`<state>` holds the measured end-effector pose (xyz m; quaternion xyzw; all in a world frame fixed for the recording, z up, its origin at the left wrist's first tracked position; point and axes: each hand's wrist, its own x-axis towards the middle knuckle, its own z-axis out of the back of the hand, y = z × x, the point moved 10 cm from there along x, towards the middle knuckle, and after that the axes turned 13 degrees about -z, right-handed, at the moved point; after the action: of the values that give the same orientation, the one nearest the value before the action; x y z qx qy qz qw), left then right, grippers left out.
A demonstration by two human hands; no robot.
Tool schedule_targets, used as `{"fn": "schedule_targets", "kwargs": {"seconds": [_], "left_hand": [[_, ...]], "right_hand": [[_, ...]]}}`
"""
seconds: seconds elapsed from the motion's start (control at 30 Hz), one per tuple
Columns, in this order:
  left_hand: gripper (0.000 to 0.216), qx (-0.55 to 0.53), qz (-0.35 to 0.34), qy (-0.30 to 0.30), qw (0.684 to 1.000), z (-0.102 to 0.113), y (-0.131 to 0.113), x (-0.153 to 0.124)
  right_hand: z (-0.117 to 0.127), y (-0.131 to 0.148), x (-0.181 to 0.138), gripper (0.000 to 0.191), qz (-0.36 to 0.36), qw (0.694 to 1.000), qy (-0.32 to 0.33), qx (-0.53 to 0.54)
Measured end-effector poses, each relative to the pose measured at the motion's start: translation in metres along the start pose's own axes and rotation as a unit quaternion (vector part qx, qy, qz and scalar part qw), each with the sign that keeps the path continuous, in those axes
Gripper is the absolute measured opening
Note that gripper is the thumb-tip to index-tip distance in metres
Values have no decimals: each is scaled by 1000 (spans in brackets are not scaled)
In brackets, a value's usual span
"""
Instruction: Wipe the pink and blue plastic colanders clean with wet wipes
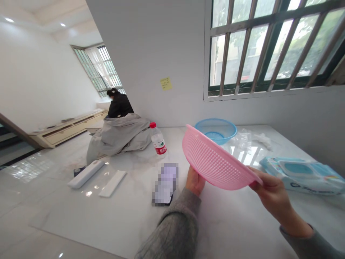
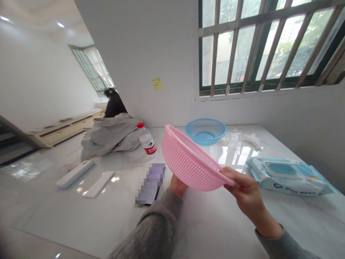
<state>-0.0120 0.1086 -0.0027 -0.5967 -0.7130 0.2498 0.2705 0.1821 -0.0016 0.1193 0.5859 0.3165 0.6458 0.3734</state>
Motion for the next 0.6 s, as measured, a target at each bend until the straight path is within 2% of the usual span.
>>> {"fn": "schedule_targets", "kwargs": {"seconds": [0.13, 0.23, 0.37, 0.6], "left_hand": [[11, -9, 9, -9, 1000, 6, 3, 6], [10, -6, 12, -15, 1000, 11, 7, 8], [12, 5, 18, -11, 1000, 16, 12, 11], [16, -4, 17, 20, 1000, 13, 15, 16]], "right_hand": [[13, -3, 0, 16, -15, 999, -19, -28], [17, -1, -2, 14, -7, 999, -30, -39], [13, 9, -5, 14, 33, 998, -33, -50], [6, 20, -9, 29, 110, 985, 1, -130]]}}
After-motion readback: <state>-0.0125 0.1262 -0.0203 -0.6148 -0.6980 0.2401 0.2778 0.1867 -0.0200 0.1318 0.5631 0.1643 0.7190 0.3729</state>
